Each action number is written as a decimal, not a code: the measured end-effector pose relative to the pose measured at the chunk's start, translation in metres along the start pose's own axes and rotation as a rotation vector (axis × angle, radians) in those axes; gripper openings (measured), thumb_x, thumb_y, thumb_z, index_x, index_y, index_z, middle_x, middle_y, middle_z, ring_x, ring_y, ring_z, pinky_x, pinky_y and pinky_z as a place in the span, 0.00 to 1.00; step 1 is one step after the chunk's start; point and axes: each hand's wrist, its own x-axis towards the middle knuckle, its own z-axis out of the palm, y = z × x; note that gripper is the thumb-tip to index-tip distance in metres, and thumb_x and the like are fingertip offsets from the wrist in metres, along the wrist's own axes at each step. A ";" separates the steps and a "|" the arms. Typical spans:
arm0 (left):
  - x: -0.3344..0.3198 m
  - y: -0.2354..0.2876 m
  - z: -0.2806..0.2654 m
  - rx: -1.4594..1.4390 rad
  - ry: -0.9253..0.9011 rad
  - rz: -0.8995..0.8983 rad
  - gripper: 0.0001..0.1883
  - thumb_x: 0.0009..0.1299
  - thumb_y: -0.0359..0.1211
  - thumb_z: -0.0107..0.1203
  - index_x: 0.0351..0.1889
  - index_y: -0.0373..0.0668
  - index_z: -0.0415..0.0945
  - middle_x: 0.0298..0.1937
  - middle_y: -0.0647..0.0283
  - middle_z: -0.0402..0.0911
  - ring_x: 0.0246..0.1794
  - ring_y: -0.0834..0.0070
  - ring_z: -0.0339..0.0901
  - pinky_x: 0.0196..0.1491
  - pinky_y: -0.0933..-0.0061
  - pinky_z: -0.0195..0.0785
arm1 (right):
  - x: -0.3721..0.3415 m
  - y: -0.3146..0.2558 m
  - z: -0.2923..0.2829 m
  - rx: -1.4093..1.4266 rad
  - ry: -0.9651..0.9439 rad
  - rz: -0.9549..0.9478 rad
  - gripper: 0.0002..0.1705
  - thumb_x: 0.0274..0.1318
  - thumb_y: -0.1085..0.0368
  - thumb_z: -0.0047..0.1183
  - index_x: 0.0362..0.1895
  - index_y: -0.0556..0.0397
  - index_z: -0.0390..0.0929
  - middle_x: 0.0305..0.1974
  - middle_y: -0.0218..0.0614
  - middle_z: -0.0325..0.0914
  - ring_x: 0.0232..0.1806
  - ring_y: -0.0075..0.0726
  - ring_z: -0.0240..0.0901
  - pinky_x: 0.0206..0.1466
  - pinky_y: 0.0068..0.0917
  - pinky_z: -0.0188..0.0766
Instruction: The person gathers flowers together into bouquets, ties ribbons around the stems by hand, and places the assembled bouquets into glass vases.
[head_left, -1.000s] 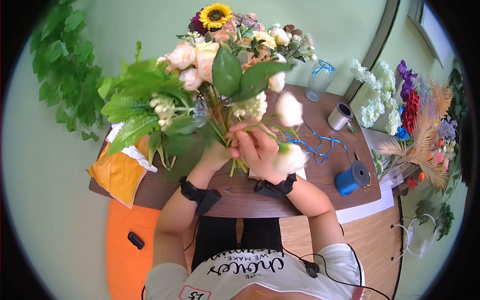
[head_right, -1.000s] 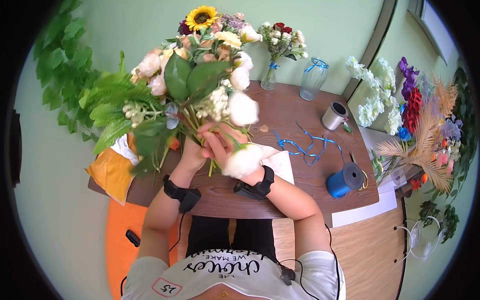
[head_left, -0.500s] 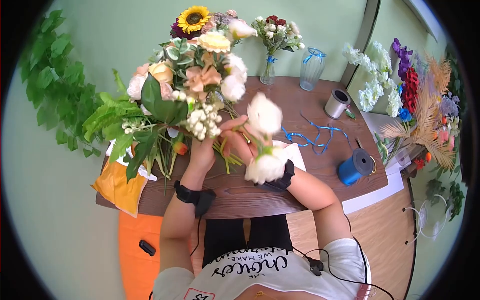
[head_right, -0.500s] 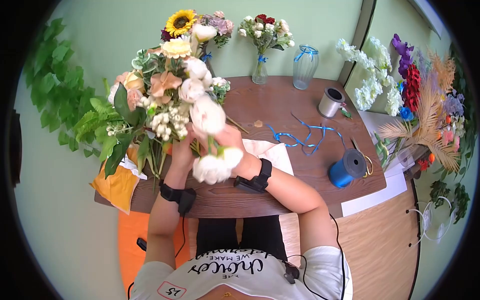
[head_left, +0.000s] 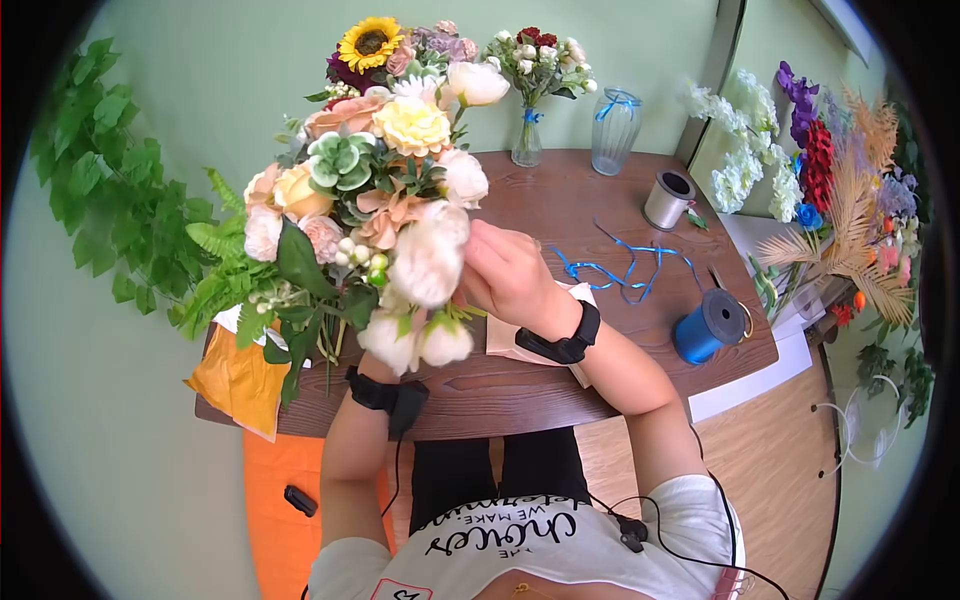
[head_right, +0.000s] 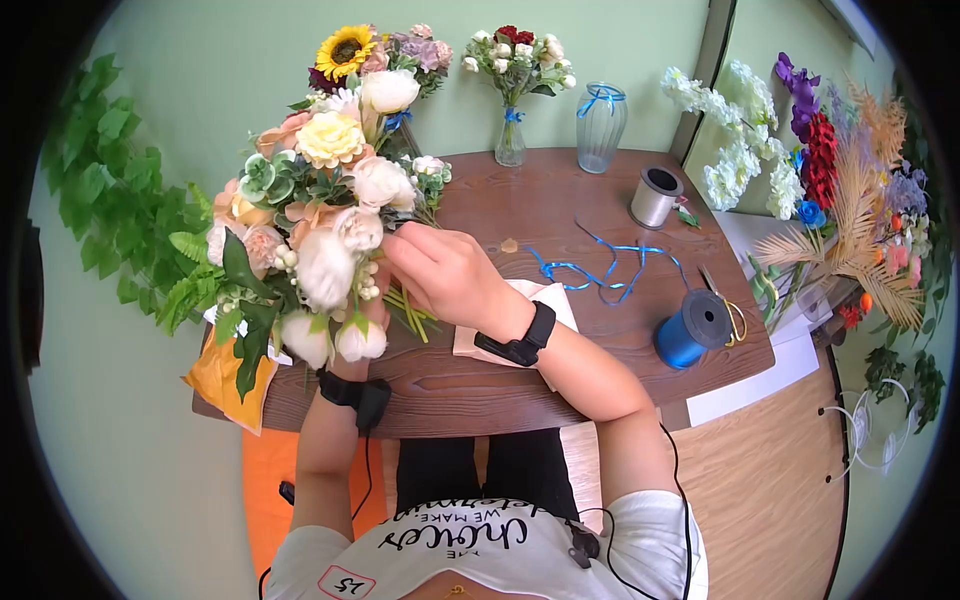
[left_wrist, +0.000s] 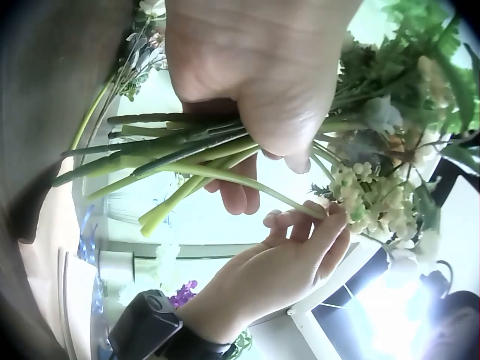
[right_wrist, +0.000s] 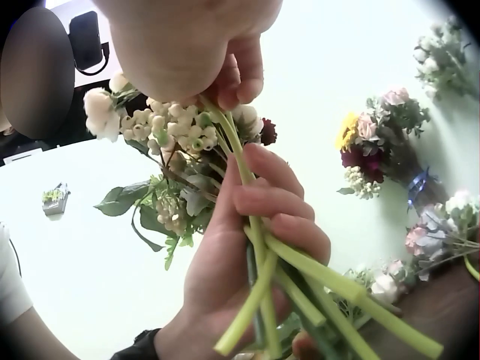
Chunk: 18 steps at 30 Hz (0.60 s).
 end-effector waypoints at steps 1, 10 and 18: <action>0.007 0.008 0.004 0.136 -0.089 -0.051 0.21 0.74 0.34 0.46 0.64 0.40 0.60 0.59 0.59 0.69 0.56 0.70 0.69 0.60 0.73 0.64 | 0.001 0.001 -0.001 0.016 0.010 0.010 0.12 0.48 0.74 0.56 0.40 0.57 0.72 0.27 0.38 0.67 0.24 0.44 0.71 0.24 0.34 0.69; 0.009 0.093 0.063 -0.121 -0.118 0.199 0.22 0.78 0.49 0.32 0.25 0.45 0.59 0.32 0.62 0.69 0.35 0.72 0.70 0.36 0.73 0.69 | 0.001 -0.003 -0.017 0.619 0.594 0.287 0.08 0.70 0.66 0.31 0.44 0.55 0.62 0.26 0.37 0.71 0.18 0.18 0.59 0.22 0.15 0.61; 0.008 0.052 0.042 -0.025 -0.147 0.098 0.33 0.72 0.54 0.43 0.64 0.38 0.59 0.65 0.56 0.64 0.64 0.63 0.63 0.65 0.58 0.58 | 0.011 -0.004 -0.017 0.254 0.087 0.304 0.12 0.54 0.75 0.47 0.44 0.59 0.74 0.35 0.43 0.78 0.36 0.46 0.78 0.40 0.35 0.73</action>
